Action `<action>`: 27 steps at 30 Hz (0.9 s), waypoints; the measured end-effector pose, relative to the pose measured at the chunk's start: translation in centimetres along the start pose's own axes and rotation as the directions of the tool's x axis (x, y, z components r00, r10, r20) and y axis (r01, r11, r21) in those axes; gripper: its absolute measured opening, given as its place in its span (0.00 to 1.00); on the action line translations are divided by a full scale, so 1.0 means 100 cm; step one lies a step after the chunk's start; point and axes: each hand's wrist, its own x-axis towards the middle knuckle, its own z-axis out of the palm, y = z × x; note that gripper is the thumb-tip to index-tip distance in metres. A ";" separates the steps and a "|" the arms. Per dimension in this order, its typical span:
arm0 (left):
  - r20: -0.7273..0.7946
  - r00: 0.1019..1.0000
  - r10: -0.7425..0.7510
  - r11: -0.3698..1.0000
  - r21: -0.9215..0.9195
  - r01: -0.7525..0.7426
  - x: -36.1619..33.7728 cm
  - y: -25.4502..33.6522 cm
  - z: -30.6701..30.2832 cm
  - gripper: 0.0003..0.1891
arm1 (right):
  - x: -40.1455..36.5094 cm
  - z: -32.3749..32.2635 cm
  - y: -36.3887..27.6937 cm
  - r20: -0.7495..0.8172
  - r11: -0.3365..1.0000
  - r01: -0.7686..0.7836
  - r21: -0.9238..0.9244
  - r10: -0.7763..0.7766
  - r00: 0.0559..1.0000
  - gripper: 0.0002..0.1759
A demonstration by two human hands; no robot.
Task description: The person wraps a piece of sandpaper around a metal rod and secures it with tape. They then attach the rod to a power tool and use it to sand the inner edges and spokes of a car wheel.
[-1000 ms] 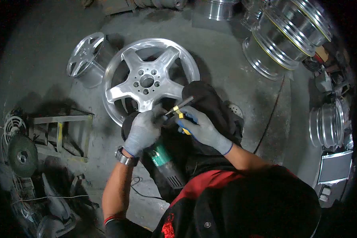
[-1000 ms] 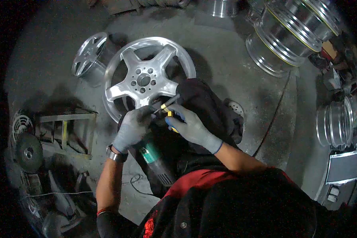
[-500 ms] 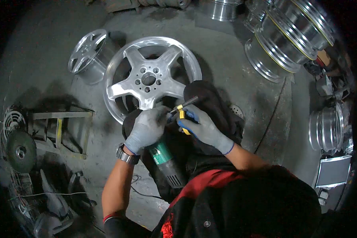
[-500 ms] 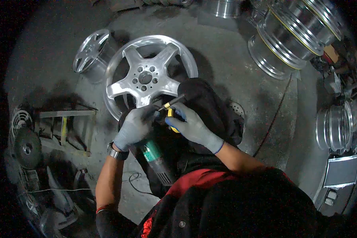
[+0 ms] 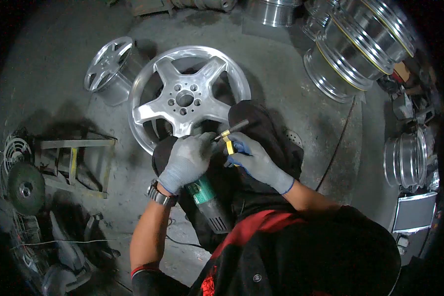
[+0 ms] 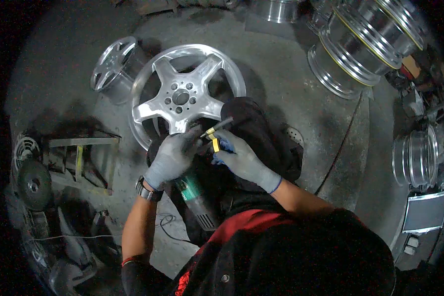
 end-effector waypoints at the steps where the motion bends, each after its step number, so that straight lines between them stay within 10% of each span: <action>1: 0.036 0.999 -0.026 0.996 -0.087 0.029 0.001 -0.004 0.002 0.18 | 0.000 0.002 -0.003 0.009 0.993 -0.061 0.099 0.060 0.998 0.27; 10: -0.220 0.975 0.004 0.989 0.147 0.029 0.007 0.015 0.011 0.14 | -0.005 0.011 -0.018 0.005 0.974 -0.142 0.175 0.144 0.990 0.23; 16: 0.037 0.999 0.033 0.994 -0.103 -0.029 0.004 0.001 -0.003 0.10 | 0.000 0.007 -0.006 0.010 0.993 -0.094 0.066 0.094 0.996 0.25; 27: -0.177 0.984 -0.003 0.996 0.087 0.018 0.007 0.014 0.008 0.11 | 0.004 0.011 -0.015 -0.001 0.988 -0.105 0.111 0.106 0.994 0.27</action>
